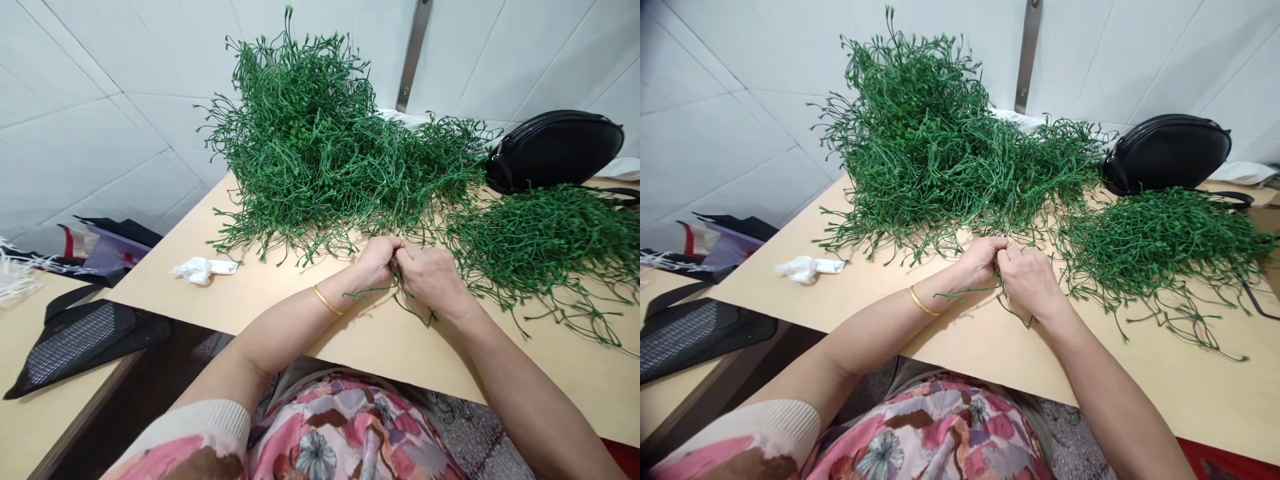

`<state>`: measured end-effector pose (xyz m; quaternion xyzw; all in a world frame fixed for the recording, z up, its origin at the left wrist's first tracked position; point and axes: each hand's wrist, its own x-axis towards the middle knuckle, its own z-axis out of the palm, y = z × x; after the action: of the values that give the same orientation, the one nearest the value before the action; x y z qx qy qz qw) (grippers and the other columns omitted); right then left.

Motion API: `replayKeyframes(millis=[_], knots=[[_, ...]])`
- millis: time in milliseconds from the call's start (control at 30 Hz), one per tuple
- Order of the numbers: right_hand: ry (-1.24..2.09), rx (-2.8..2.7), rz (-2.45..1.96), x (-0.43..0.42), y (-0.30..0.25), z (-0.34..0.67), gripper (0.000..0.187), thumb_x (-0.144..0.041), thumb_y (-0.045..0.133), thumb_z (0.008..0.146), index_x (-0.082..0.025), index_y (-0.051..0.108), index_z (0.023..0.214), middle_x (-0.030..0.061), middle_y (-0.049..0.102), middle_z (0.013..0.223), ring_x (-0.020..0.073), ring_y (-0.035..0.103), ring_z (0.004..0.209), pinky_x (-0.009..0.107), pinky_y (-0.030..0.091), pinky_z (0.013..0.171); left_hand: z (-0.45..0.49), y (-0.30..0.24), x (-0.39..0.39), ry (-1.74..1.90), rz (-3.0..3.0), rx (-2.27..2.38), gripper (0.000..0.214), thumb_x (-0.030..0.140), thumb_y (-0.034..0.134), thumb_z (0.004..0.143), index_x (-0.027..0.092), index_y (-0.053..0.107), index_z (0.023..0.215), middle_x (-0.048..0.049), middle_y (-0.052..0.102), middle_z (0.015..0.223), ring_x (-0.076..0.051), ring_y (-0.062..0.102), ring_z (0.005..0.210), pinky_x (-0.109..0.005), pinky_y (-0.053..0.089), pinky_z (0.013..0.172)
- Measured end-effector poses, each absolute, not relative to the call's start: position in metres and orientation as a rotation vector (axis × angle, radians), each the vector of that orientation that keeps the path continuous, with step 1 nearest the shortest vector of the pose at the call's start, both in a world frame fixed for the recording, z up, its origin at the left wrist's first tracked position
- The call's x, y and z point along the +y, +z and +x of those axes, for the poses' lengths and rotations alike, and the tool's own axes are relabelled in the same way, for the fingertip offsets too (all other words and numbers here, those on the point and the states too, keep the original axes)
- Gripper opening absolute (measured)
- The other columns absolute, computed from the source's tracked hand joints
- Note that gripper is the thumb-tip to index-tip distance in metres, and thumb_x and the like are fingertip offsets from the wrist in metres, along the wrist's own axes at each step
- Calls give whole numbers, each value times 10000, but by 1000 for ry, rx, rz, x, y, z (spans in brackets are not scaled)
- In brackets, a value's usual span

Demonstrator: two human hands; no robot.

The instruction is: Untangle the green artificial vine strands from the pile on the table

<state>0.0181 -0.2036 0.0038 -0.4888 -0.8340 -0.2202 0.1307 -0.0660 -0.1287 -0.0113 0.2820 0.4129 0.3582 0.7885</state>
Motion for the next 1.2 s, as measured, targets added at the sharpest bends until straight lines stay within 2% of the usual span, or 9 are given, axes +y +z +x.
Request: replayKeyframes(millis=[167,267,400,600,733,867,1033,1100,1200], knots=[[-584,-2392,-968,-218,24,1,241,-141,401,813,-216,568,656,30,514,576,155,396,536,313,268,545,-72,-5,-118,801,498,901,267,73,373,789,166,360,539,26,387,449,-71,443,426,-204,389,473],[-437,-2008,-1231,-213,34,21,219,-239,393,864,-217,568,735,46,543,676,158,466,628,295,332,581,-75,-8,-118,743,575,821,226,114,427,810,147,426,586,28,425,479,-79,476,438,-223,431,499],[-269,-1466,-1432,-200,32,58,234,-359,484,854,-206,511,679,1,439,607,137,405,575,294,313,554,-80,-11,-118,715,611,772,213,173,413,867,120,505,683,-6,524,571,-112,584,554,-275,503,613],[198,-1397,-1453,-193,18,62,231,-386,612,774,-200,506,687,-45,453,579,88,380,501,244,299,482,-85,-7,-117,710,632,693,204,161,403,876,108,525,721,-9,545,589,-106,602,550,-250,511,596],[166,-1401,-1453,-194,20,62,214,-370,562,809,-197,518,690,-35,481,573,89,391,489,244,307,476,-89,-5,-119,688,767,655,78,130,474,829,118,551,831,15,533,564,-98,587,497,-205,473,501],[-148,-1341,-1512,-199,35,79,214,-391,536,817,-208,517,708,-17,479,593,113,418,514,270,335,514,-90,-5,-120,658,835,646,112,83,504,771,119,548,867,-4,569,588,-113,609,521,-224,495,523],[-531,-1434,-1887,-197,64,130,227,-427,472,839,-211,510,899,148,525,954,271,528,882,387,354,692,-89,-2,-121,693,871,720,167,-1,491,655,118,518,769,-12,582,593,-20,405,355,-135,248,353],[-387,-1424,-2255,-193,70,152,406,-518,589,730,-209,488,973,209,465,1080,336,534,875,429,336,648,-89,1,-123,733,887,737,180,17,508,647,140,505,778,22,533,532,-9,315,325,-142,150,345],[-312,-1341,-2504,-192,73,171,534,-582,693,583,-211,492,909,211,452,1053,368,536,849,453,331,615,-89,5,-125,765,898,755,120,138,580,701,171,490,774,59,447,469,-12,261,316,-156,105,353]])
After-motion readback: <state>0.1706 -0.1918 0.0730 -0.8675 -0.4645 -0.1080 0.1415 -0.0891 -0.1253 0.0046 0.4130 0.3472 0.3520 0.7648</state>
